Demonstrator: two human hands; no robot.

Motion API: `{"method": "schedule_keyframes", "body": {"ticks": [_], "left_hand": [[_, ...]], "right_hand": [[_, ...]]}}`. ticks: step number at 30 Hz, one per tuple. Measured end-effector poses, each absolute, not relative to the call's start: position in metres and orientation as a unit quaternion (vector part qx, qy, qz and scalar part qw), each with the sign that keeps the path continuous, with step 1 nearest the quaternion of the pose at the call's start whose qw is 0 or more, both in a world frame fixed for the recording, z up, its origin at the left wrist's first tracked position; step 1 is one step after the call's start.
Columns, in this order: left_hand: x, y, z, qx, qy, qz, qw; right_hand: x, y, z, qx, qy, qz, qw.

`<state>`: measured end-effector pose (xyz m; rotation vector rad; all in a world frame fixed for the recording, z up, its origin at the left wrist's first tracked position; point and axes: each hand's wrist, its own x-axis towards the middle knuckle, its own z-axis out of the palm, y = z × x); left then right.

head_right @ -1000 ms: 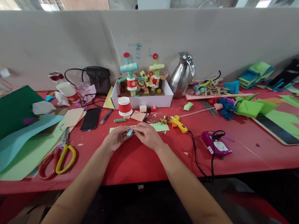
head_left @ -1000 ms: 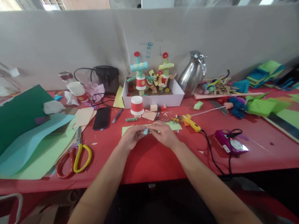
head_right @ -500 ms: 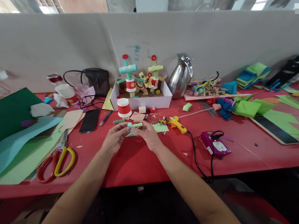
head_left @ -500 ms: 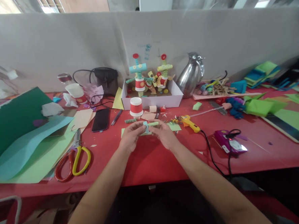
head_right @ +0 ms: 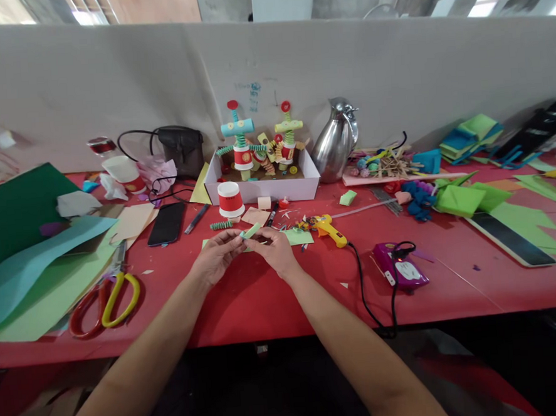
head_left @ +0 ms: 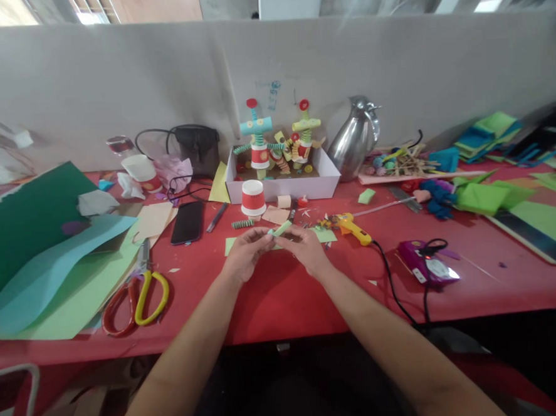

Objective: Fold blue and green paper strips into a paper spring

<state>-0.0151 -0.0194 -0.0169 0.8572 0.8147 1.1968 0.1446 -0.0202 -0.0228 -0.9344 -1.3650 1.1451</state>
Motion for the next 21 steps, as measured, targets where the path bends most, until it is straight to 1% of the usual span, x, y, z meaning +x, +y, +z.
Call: {"method": "schedule_keyframes", "body": {"ticks": [6,10,15,18,21], "left_hand": [[-0.012,-0.018,-0.022,0.372,0.395,0.544,0.64],[-0.007,-0.019,-0.025,0.365,0.416,0.567,0.61],[-0.007,-0.021,-0.024,0.389,0.405,0.568,0.602],[-0.009,-0.021,-0.02,0.392,0.395,0.553,0.62],[-0.011,-0.021,-0.016,0.399,0.393,0.525,0.641]], "right_hand": [[0.143,-0.025,-0.021,-0.401,-0.587,0.462,0.53],[0.144,-0.03,-0.013,-0.424,-0.608,0.418,0.525],[0.146,-0.026,-0.012,-0.405,-0.64,0.384,0.529],[0.148,-0.021,-0.017,-0.4,-0.627,0.408,0.53],[0.149,-0.018,-0.021,-0.401,-0.574,0.486,0.524]]}}
